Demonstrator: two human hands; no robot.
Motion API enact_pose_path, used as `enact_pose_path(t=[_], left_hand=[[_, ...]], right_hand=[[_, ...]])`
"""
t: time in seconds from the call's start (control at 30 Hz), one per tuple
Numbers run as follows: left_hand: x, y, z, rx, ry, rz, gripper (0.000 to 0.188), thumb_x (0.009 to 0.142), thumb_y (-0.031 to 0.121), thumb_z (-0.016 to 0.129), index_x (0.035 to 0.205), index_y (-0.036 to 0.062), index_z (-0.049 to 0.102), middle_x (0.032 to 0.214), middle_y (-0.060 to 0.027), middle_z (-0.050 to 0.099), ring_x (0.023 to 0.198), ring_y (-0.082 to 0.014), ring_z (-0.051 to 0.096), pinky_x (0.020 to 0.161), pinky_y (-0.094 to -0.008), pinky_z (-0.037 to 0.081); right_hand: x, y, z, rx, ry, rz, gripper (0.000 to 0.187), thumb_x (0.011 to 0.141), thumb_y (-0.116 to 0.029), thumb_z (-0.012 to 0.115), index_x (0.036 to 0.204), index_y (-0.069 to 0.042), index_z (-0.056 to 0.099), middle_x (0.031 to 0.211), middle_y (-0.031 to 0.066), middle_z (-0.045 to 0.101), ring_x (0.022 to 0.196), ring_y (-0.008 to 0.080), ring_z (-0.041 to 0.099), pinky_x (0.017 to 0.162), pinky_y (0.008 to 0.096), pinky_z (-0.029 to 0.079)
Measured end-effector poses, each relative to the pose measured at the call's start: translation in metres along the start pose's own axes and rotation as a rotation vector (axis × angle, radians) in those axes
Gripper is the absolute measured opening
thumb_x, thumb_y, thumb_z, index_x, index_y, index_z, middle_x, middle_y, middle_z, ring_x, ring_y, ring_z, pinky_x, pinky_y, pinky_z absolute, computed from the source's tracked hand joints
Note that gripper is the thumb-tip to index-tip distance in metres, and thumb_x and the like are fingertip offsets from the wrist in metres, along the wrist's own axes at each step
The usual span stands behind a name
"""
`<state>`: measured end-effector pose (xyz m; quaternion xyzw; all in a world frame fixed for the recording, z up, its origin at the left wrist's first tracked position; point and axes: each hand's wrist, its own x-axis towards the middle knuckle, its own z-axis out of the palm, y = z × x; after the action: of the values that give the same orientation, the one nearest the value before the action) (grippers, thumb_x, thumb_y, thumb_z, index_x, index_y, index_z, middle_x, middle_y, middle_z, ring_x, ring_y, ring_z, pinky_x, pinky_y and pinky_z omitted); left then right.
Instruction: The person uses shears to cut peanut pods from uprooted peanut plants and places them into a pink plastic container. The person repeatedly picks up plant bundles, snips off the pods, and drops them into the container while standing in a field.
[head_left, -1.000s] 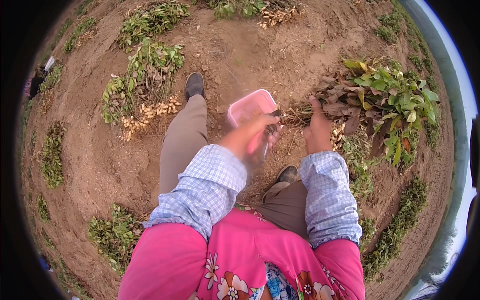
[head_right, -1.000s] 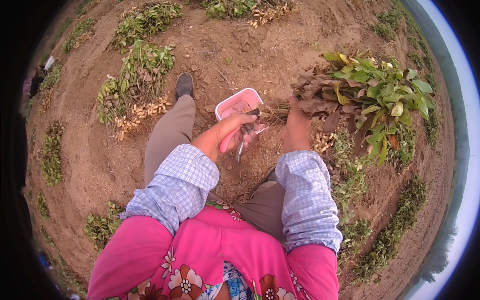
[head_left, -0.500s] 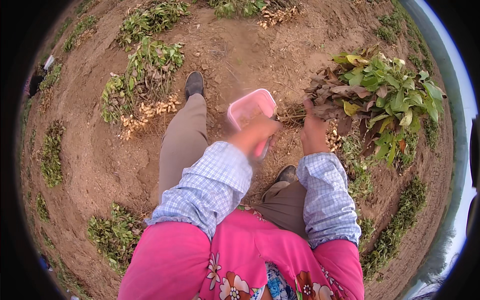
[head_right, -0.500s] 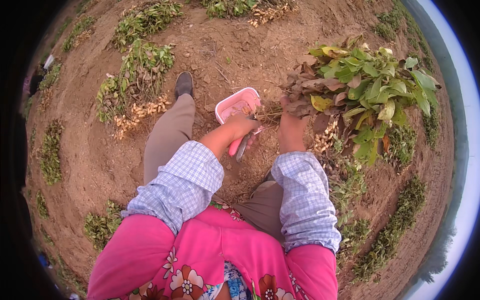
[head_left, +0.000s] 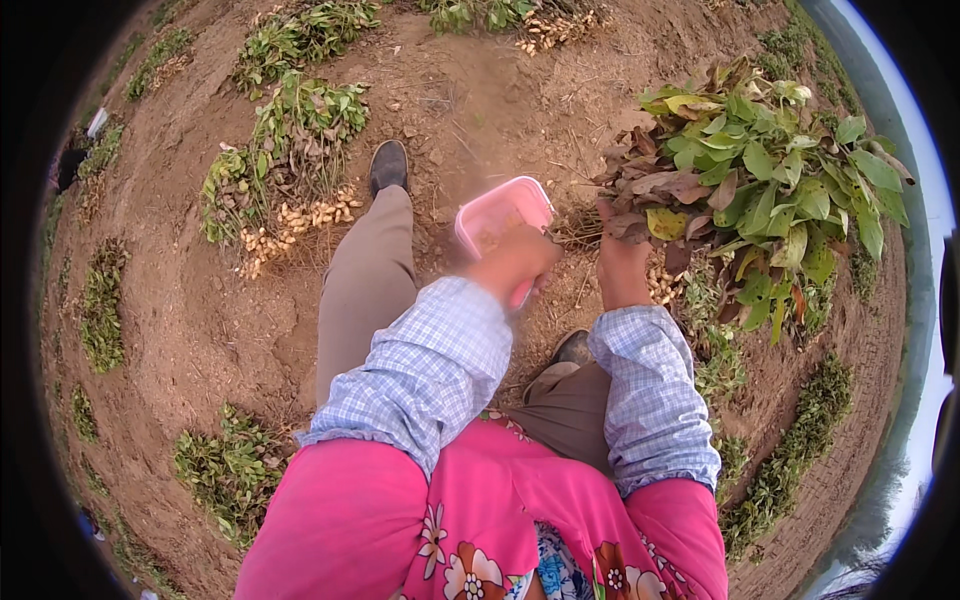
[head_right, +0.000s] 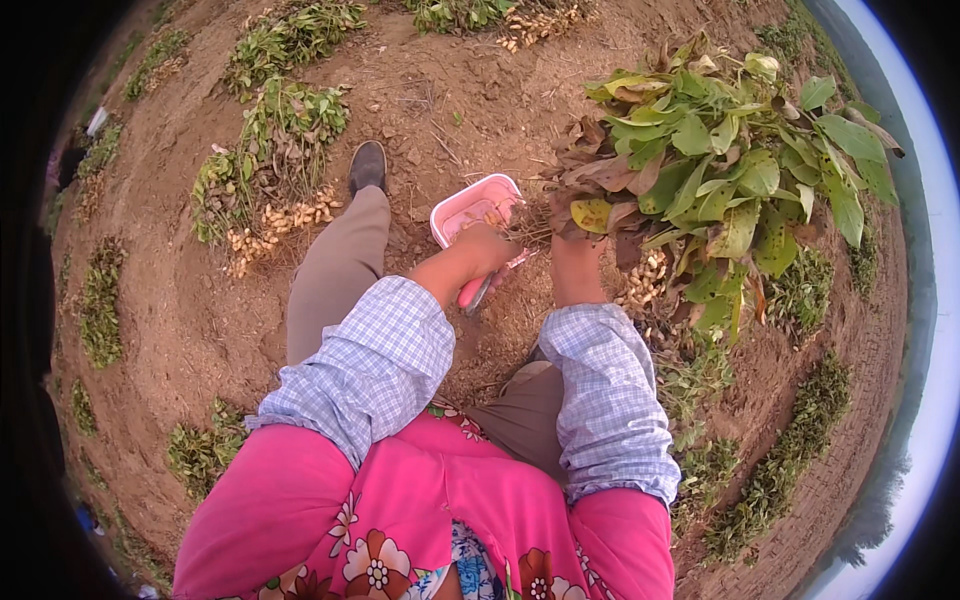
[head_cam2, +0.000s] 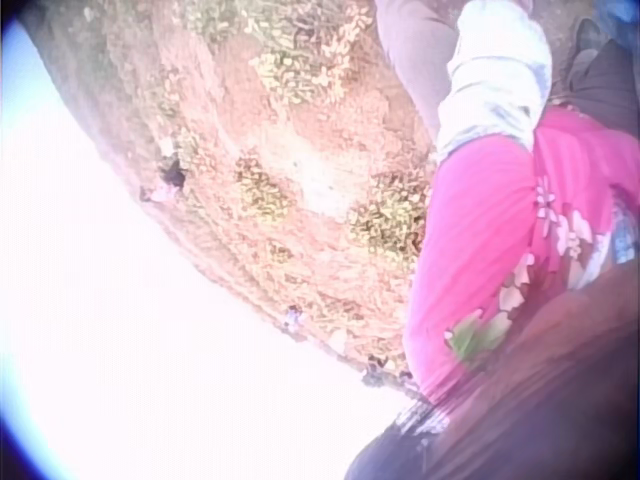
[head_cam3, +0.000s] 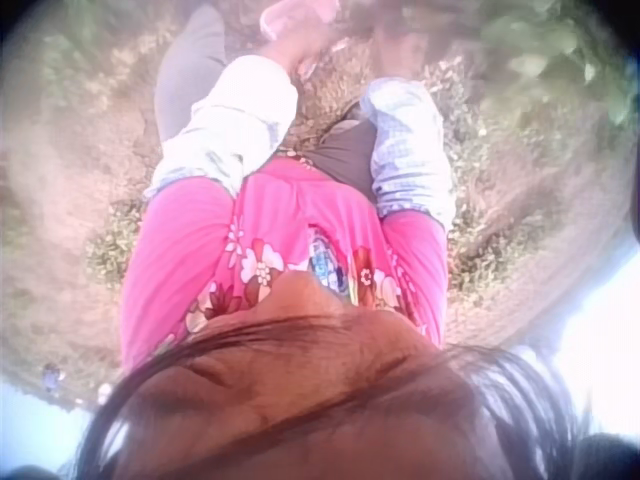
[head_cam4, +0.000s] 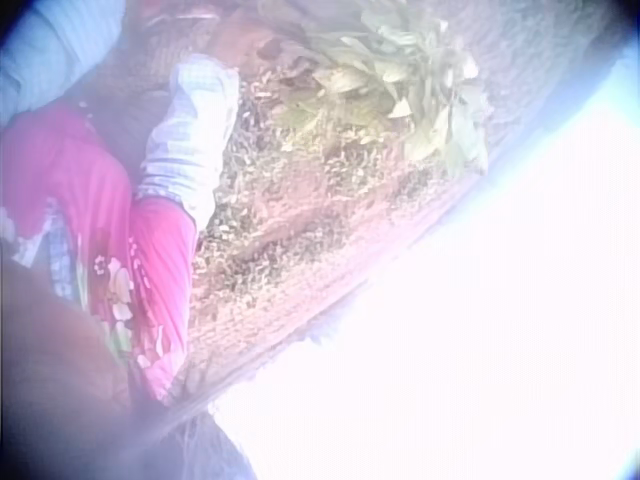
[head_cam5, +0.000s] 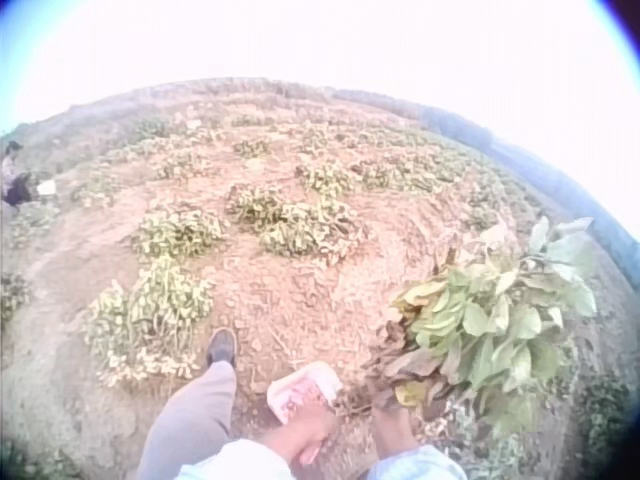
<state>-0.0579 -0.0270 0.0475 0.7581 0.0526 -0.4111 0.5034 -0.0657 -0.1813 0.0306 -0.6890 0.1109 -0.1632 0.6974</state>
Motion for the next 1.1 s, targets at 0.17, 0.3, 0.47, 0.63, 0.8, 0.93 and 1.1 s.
enact_pose_path(t=[0.17,0.3,0.47,0.63,0.8,0.93,1.1], left_hand=[[0.008,0.005,0.009,0.157,0.094,-0.026,0.032,0.086,0.024,0.058,0.074,-0.0051,0.062,0.061,-0.0167,0.063,0.047,-0.0247,0.061,0.046,-0.0369,0.051],[0.016,-0.006,-0.003,-0.121,-0.149,0.069,0.029,0.089,0.024,0.056,0.080,-0.0031,0.060,0.062,-0.0145,0.061,0.045,-0.0230,0.059,0.046,-0.0385,0.050],[0.029,-0.030,-0.003,-0.964,-0.263,-0.126,0.021,0.090,0.020,0.052,0.096,0.0002,0.053,0.071,-0.0087,0.058,0.051,-0.0167,0.055,0.047,-0.0342,0.048],[0.015,-0.024,-0.014,-0.933,-0.351,-0.062,0.023,0.090,0.023,0.055,0.097,0.0013,0.055,0.076,-0.0068,0.058,0.054,-0.0132,0.052,0.050,-0.0282,0.046],[-0.013,-0.032,-0.031,-0.996,-0.485,0.023,0.027,0.089,0.027,0.059,0.096,0.0008,0.059,0.076,-0.0051,0.055,0.055,-0.0108,0.051,0.050,-0.0252,0.044],[-0.019,-0.034,-0.034,-1.014,-0.513,0.036,0.028,0.090,0.028,0.060,0.094,0.0004,0.059,0.073,-0.0040,0.055,0.055,-0.0099,0.050,0.050,-0.0231,0.044],[-0.021,-0.028,-0.031,-0.995,-0.428,0.046,0.027,0.090,0.028,0.060,0.094,0.0012,0.060,0.070,-0.0039,0.056,0.052,-0.0092,0.052,0.047,-0.0240,0.046]], right_hand=[[0.009,0.075,-0.028,0.690,-0.152,0.035,0.038,0.094,-0.011,0.055,0.129,-0.005,0.042,0.128,0.0066,0.049,0.117,0.0195,0.048,0.102,0.0378,0.042],[0.005,0.083,-0.025,0.105,-0.177,-0.198,0.038,0.100,-0.028,0.047,0.130,-0.005,0.043,0.128,0.0068,0.050,0.120,0.0221,0.047,0.102,0.0375,0.040],[0.013,0.066,-0.022,0.057,-0.054,-0.204,0.031,0.098,-0.019,0.048,0.127,-0.009,0.045,0.126,0.0061,0.050,0.116,0.0200,0.049,0.107,0.0408,0.038],[0.009,0.000,-0.007,0.828,0.123,0.188,0.036,0.095,-0.016,0.055,0.129,-0.012,0.045,0.127,0.0043,0.051,0.113,0.0183,0.050,0.108,0.0393,0.037],[0.023,-0.020,-0.012,0.242,0.167,0.188,0.064,0.080,-0.013,0.074,0.135,-0.010,0.042,0.131,0.0023,0.050,0.103,0.0137,0.054,0.089,0.0293,0.044],[0.021,-0.031,-0.013,0.292,0.207,0.374,0.063,0.077,-0.017,0.078,0.131,-0.005,0.048,0.121,0.0043,0.058,0.086,0.0138,0.059,0.050,0.0307,0.043],[0.016,-0.034,-0.010,0.310,0.188,0.331,0.066,0.076,-0.017,0.080,0.132,-0.005,0.047,0.124,0.0054,0.056,0.099,0.0154,0.057,0.068,0.0307,0.048]])
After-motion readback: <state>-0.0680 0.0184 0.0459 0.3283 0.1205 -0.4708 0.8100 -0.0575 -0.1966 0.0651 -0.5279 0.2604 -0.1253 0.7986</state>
